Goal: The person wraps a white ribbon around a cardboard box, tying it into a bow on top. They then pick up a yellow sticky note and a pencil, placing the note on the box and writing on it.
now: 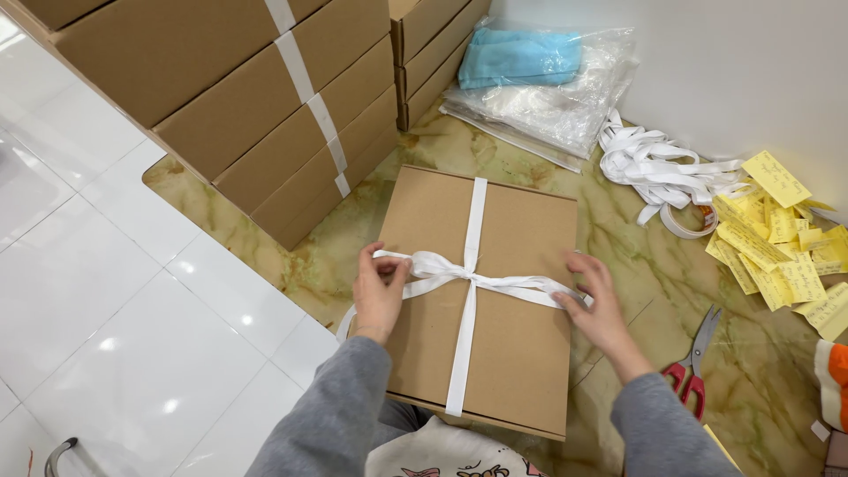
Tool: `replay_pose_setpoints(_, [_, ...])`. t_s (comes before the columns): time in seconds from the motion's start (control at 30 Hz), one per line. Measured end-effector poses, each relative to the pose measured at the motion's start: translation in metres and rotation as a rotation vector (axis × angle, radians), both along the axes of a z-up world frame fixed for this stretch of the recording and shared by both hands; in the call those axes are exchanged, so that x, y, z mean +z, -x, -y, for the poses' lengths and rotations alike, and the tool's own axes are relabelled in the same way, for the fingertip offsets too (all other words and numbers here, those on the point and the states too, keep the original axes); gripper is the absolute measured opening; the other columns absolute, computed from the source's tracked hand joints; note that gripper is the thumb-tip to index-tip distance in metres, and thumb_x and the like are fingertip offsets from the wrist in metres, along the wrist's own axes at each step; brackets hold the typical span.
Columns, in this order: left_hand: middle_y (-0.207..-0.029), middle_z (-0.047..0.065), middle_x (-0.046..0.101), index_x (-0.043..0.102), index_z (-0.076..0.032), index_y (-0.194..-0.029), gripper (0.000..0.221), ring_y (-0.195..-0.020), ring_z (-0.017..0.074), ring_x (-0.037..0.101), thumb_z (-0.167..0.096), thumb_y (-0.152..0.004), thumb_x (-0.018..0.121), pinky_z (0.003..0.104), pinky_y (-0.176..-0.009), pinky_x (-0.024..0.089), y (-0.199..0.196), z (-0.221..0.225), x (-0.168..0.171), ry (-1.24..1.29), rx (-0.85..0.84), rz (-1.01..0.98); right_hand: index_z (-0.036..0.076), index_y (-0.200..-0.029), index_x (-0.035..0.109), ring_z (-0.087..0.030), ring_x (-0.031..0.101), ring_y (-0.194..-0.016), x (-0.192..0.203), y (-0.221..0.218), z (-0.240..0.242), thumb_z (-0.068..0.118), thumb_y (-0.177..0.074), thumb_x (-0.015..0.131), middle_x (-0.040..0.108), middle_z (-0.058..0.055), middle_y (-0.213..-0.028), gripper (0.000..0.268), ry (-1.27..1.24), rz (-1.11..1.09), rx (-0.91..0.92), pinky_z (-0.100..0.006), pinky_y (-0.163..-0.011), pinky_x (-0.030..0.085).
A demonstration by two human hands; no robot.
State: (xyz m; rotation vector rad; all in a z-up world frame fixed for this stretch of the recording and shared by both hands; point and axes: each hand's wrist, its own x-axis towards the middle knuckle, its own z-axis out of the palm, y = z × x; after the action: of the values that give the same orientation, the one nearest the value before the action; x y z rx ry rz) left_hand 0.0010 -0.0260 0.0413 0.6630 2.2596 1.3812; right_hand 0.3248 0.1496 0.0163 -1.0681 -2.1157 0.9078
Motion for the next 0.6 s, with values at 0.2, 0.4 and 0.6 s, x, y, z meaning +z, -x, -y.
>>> replay_pose_setpoints(0.2, [-0.112,0.002,0.065,0.062,-0.021,-0.128,0.054,-0.114,0.0293,0.064,-0.045,-0.085,0.084,0.045,-0.100,0.052,0.000,0.060,0.001,0.355,-0.289,-0.379,0.018,-0.153,0.057,-0.038,0.066,-0.110,-0.018,-0.048,-0.029,0.013,-0.086,0.083,0.059,-0.022,-0.124,0.071,0.400,0.178,-0.084,-0.051,-0.091,0.056])
replay_pose_setpoints(0.4, [-0.082,-0.005,0.079,0.073,-0.033,-0.111,0.025,-0.092,0.0246,0.076,-0.046,-0.091,0.074,0.040,-0.089,0.053,-0.009,0.083,0.015,0.490,-0.477,-0.390,0.014,-0.108,0.082,-0.022,0.071,-0.076,-0.012,-0.045,-0.045,0.021,-0.095,0.079,0.076,-0.010,-0.078,0.016,0.211,0.237,-0.173,-0.037,-0.072,0.056])
replay_pose_setpoints(0.6, [-0.082,-0.008,0.081,0.073,-0.021,-0.120,0.033,-0.076,0.0056,0.071,-0.038,-0.092,0.075,0.025,-0.080,0.055,-0.026,0.096,0.071,0.359,-0.715,0.204,0.014,-0.110,0.081,-0.009,0.065,-0.077,0.136,-0.009,0.017,0.015,-0.096,0.072,0.078,0.002,-0.087,0.016,0.009,0.115,-0.013,-0.027,-0.076,0.050])
